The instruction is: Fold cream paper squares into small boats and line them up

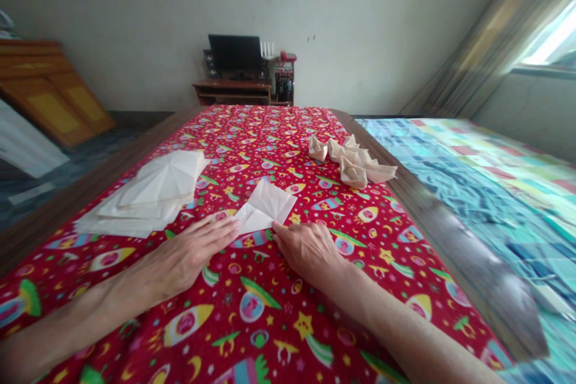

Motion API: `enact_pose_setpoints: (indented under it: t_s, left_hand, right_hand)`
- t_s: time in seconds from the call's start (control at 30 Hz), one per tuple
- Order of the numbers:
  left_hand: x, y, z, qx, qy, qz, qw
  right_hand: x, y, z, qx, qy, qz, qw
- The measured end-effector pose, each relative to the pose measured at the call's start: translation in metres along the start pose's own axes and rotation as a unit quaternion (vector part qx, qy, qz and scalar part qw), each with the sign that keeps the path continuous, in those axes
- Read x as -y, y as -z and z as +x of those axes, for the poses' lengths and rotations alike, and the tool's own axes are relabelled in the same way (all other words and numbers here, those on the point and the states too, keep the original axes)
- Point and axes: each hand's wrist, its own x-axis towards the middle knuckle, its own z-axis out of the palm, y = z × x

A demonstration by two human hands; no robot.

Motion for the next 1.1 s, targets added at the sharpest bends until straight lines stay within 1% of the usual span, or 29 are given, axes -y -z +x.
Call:
enact_pose_setpoints:
  t_s: [0.13,0.3,0.4,0.53,0.63,0.7,0.8,0.9,0.97,1.0,1.1]
  left_hand:
    - [-0.002,0.008,0.006,-0.023,0.004,-0.009,1.000]
    - [-0.018,0.019,0.034,-0.043,-0.027,-0.031,0.998]
    - [-0.022,0.020,0.049,-0.037,-0.022,-0.028,0.999]
    - [-0.016,0.019,0.056,-0.037,-0.017,-0.023,0.999]
    - [-0.005,0.019,0.056,-0.040,-0.035,-0.016,0.998]
    - [0.003,0.017,0.056,-0.046,-0.041,-0.008,0.998]
    - [0.017,0.010,0.059,-0.067,-0.030,0.008,0.997]
    - [0.027,0.002,0.062,-0.084,-0.023,0.020,0.996]
    - [0.026,-0.001,0.063,-0.092,-0.025,0.011,0.995]
    - [0.025,-0.002,0.063,-0.096,-0.028,0.000,0.995]
    - [0.015,-0.002,0.058,-0.106,-0.040,-0.043,0.993]
  right_hand:
    - [0.001,-0.003,0.000,-0.014,0.001,-0.001,1.000]
    - [-0.002,-0.010,0.000,-0.038,0.022,0.032,0.999]
    - [-0.018,-0.014,0.004,-0.079,0.027,0.043,0.996]
    - [-0.051,-0.017,0.016,-0.137,0.023,-0.016,0.990]
    - [-0.068,-0.018,0.027,-0.135,0.042,-0.028,0.990]
    - [-0.071,-0.017,0.031,-0.130,0.067,-0.032,0.989]
    - [-0.065,-0.014,0.029,-0.137,0.124,-0.035,0.982]
    - [-0.050,-0.009,0.017,-0.152,0.172,-0.035,0.973]
    - [-0.038,-0.006,0.009,-0.149,0.202,-0.022,0.968]
    - [-0.033,-0.006,0.006,-0.138,0.216,-0.018,0.966]
    - [-0.021,-0.006,0.002,-0.135,0.251,-0.002,0.958]
